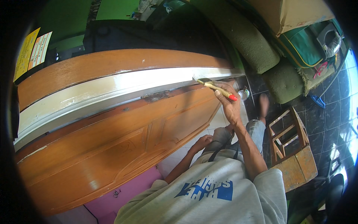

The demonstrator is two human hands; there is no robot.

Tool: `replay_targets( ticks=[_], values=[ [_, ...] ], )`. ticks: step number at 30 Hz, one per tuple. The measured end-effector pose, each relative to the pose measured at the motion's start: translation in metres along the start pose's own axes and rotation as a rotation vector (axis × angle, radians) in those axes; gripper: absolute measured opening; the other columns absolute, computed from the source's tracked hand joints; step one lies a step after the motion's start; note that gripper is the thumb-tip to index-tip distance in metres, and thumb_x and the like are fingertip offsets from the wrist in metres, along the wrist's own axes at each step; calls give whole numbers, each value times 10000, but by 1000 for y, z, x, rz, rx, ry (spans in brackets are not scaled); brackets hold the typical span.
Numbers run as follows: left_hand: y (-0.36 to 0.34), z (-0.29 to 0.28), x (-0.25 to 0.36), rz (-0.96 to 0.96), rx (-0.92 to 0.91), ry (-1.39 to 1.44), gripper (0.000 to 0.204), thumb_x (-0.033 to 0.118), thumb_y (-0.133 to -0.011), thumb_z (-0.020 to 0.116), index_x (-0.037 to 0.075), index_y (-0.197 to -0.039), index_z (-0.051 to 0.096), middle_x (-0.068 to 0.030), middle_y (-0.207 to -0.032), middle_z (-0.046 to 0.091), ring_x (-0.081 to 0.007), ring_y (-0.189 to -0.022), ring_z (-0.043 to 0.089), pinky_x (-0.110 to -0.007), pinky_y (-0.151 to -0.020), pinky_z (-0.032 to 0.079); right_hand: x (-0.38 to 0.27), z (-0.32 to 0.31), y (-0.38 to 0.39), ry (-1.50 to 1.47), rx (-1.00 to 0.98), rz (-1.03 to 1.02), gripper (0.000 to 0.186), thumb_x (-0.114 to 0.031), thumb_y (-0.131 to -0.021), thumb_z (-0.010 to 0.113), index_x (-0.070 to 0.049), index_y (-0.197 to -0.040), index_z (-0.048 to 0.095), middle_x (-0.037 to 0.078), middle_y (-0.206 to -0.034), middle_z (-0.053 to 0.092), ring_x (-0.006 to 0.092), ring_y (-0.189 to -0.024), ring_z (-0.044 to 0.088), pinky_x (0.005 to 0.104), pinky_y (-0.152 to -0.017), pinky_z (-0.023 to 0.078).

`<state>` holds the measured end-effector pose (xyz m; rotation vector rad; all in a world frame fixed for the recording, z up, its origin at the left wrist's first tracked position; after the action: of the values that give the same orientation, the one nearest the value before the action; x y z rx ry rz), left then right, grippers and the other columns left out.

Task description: The person paints the white door frame using a paintbrush and a small paint can. They repeatedly dip the brush into the paint and apply it to the vertical and horizontal sections of the frame.

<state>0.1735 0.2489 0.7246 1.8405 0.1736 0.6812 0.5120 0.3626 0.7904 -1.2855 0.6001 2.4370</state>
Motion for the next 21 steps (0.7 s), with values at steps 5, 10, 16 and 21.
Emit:
replay_targets(
  ticks=[5, 10, 16, 21],
  values=[
    [-3, 2, -8, 39, 1, 3, 428, 249, -1012, 577, -28, -1337, 580, -143, -1273, 654, -207, -1182, 606, -334, -1030, 464, 0, 2, 1, -61, 3, 21, 310, -196, -956, 722, 1, -1194, 701, 85, -1194, 674, 192, -1128, 611, 327, -1028, 444],
    [-1, 1, -5, 7, -4, 9, 435, 253, -1011, 583, -33, -1339, 575, -137, -1274, 654, -201, -1181, 605, -333, -1034, 462, 5, 4, 6, -37, -20, 62, 315, -182, -953, 727, 4, -1204, 692, 86, -1196, 677, 192, -1143, 605, 318, -1033, 439],
    [-4, 2, -10, 12, -10, 5, 442, 259, -1011, 589, -32, -1343, 574, -138, -1277, 653, -200, -1184, 605, -333, -1041, 459, -2, 7, 6, -1, 0, -15, 296, -177, -956, 722, 0, -1193, 702, 91, -1192, 674, 206, -1131, 607, 342, -1030, 449],
    [-4, 2, -7, 11, -10, 8, 453, 264, -1010, 596, -32, -1352, 570, -140, -1286, 652, -201, -1194, 603, -335, -1047, 456, -4, 5, 8, -45, 17, 6, 280, -136, -971, 689, 28, -1198, 683, 113, -1212, 647, 232, -1139, 619, 355, -1046, 465]
  ],
)
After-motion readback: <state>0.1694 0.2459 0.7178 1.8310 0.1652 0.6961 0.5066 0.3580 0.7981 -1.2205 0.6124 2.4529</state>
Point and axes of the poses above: each hand's wrist, its own y-axis away from the middle knuckle, its own z-axis out of the palm, x = y × z, the point moved 2 cm from there along -y, towards the middle knuckle
